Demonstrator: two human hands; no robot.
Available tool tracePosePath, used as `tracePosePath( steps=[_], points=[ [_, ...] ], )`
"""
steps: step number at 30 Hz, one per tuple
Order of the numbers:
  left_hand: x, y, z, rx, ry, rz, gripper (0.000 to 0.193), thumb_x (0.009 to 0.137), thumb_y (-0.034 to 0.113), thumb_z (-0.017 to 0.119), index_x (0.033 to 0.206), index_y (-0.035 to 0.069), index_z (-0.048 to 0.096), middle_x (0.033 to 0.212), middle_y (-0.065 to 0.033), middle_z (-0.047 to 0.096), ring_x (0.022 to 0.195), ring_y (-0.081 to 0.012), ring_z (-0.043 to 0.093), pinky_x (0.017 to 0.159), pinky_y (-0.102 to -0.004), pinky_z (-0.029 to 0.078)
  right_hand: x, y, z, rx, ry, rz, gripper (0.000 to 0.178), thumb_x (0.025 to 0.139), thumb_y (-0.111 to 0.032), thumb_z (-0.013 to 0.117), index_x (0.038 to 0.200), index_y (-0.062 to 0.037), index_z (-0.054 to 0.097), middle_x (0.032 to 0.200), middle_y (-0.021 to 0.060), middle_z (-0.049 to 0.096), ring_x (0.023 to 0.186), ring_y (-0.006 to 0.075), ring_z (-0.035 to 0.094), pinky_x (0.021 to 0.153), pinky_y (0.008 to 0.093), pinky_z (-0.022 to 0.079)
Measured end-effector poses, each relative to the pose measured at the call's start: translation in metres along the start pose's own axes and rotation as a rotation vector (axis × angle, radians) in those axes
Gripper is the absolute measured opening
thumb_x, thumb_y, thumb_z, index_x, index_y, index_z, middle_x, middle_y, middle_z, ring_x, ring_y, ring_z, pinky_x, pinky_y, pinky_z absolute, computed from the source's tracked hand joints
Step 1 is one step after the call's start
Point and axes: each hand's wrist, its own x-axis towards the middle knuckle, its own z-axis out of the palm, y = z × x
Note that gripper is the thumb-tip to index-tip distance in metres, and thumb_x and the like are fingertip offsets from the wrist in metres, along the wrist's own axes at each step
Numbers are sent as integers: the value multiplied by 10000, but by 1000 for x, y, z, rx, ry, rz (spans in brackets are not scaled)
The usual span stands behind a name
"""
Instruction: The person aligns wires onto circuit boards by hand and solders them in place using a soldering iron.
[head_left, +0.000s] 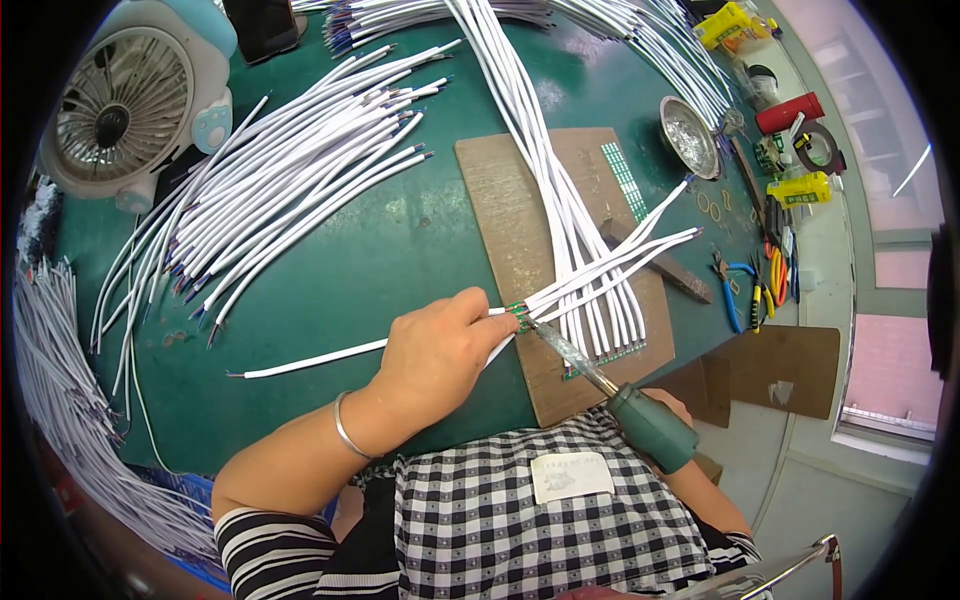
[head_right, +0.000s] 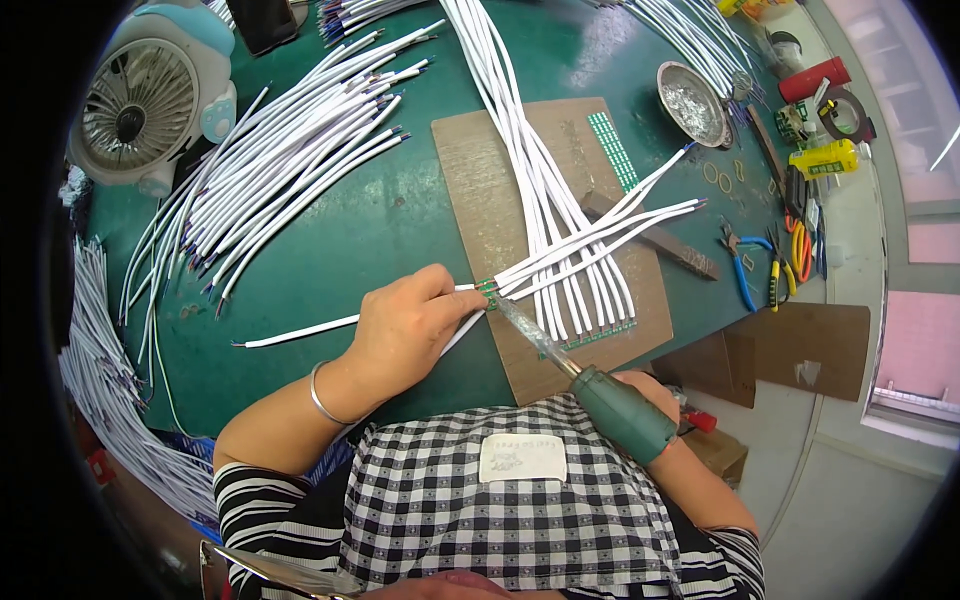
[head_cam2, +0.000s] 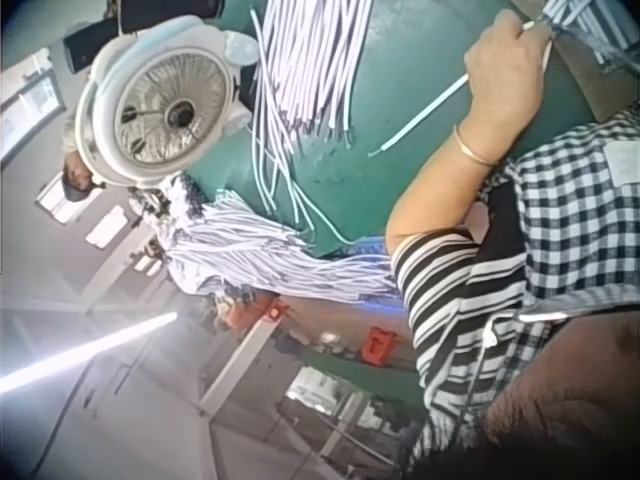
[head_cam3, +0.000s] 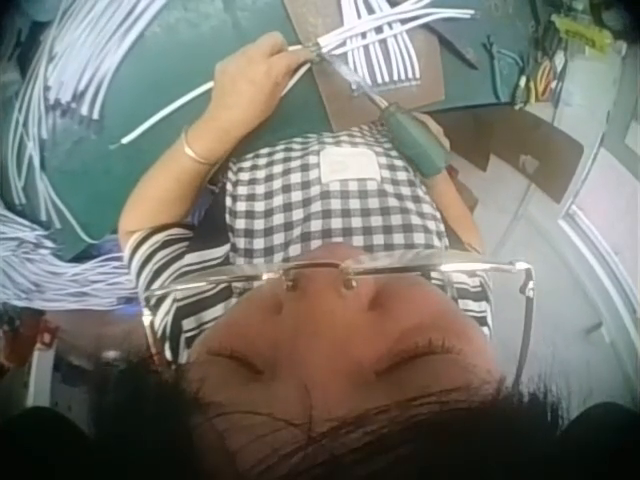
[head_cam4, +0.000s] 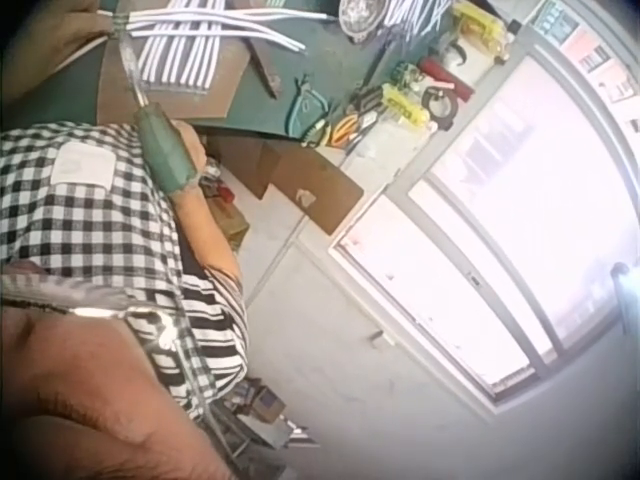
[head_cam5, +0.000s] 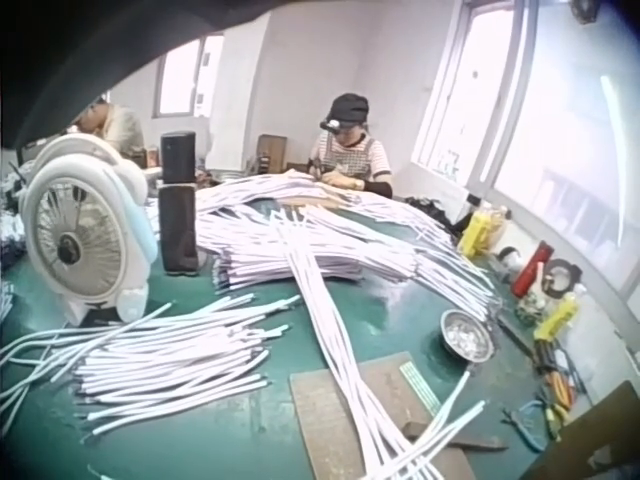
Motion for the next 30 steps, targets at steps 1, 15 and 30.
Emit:
tracePosePath(
  steps=[1,15,30],
  points=[
    [0,0,0,1,-3,-2,212,718,61,642,902,158,682,714,-25,516,614,-206,567,509,-327,464,2,0,1,-58,35,-64,392,753,-73,699,1084,39,521,920,147,644,796,229,653,685,300,533],
    [-1,-1,0,-30,13,-2,203,711,50,647,886,144,690,713,-32,516,611,-207,564,512,-322,466,-2,-4,1,71,32,62,244,740,-17,689,967,36,620,920,103,641,783,164,621,709,251,498],
    [0,0,0,-22,13,3,209,704,43,656,883,143,693,713,-32,513,597,-203,560,502,-319,462,-2,-8,-4,-87,-38,80,247,718,-28,705,951,4,627,886,72,650,760,129,620,685,228,492]
  ],
)
